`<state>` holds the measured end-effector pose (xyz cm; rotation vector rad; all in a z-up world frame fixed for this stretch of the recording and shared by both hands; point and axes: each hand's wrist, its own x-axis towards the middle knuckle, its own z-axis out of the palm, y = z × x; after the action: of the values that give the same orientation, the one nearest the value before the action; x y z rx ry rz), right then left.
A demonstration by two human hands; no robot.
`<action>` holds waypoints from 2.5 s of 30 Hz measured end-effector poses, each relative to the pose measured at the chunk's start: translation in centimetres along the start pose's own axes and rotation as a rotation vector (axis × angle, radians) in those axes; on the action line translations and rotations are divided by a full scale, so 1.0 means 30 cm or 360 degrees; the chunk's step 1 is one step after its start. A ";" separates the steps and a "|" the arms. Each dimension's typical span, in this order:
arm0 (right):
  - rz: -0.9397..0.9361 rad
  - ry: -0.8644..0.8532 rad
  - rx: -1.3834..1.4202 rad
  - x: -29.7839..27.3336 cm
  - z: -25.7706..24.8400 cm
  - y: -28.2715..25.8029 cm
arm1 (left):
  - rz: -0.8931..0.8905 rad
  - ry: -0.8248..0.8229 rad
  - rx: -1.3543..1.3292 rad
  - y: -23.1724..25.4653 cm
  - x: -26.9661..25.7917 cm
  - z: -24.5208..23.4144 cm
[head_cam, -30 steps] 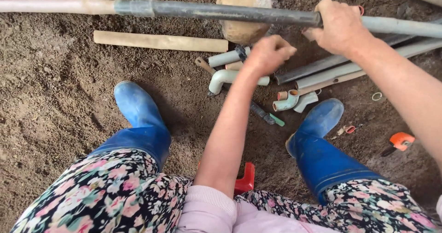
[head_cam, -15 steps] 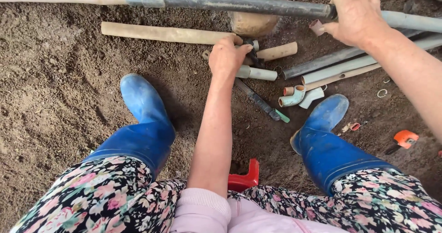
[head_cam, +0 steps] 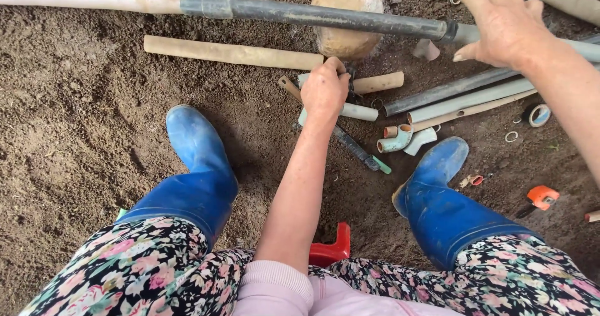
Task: The person assembles a pipe system by inserting a green pipe into a gray pipe and securing the joint with black tape. They also handle a white elbow pipe and other pipe segments scattered on the ground.
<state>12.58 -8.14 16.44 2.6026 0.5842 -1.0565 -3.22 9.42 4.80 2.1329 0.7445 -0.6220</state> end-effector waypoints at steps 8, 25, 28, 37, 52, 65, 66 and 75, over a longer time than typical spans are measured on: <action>-0.0373 0.0599 -0.0162 -0.069 -0.031 0.039 | -0.0061 -0.0573 -0.0365 0.089 -0.034 -0.133; -0.0318 0.0588 0.0481 0.077 0.124 0.211 | -0.0096 -0.0211 -0.0103 0.010 0.034 0.029; -0.0124 0.0356 0.0606 0.028 0.033 0.095 | -0.0149 -0.0255 -0.0261 0.042 0.011 -0.019; -0.0188 -0.0183 0.0700 0.128 0.042 0.038 | -0.0174 -0.0280 -0.0259 0.115 -0.002 -0.068; -0.0022 0.0303 0.1439 0.166 0.096 0.127 | 0.0070 -0.0309 -0.0464 0.151 -0.027 -0.022; -0.0008 -0.0835 0.0417 -0.132 -0.076 -0.093 | -0.0268 -0.0489 -0.0085 0.145 -0.033 -0.129; -0.0078 -0.0779 0.0173 -0.110 -0.027 -0.076 | -0.0225 -0.0433 -0.0027 0.141 -0.031 -0.095; -0.0194 -0.0566 0.0170 -0.083 0.031 -0.100 | 0.0044 0.0098 0.0025 0.039 0.012 0.138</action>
<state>9.02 -6.51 17.28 2.4019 0.6182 -1.5839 -2.91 5.60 2.77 2.1818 0.7448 -0.5514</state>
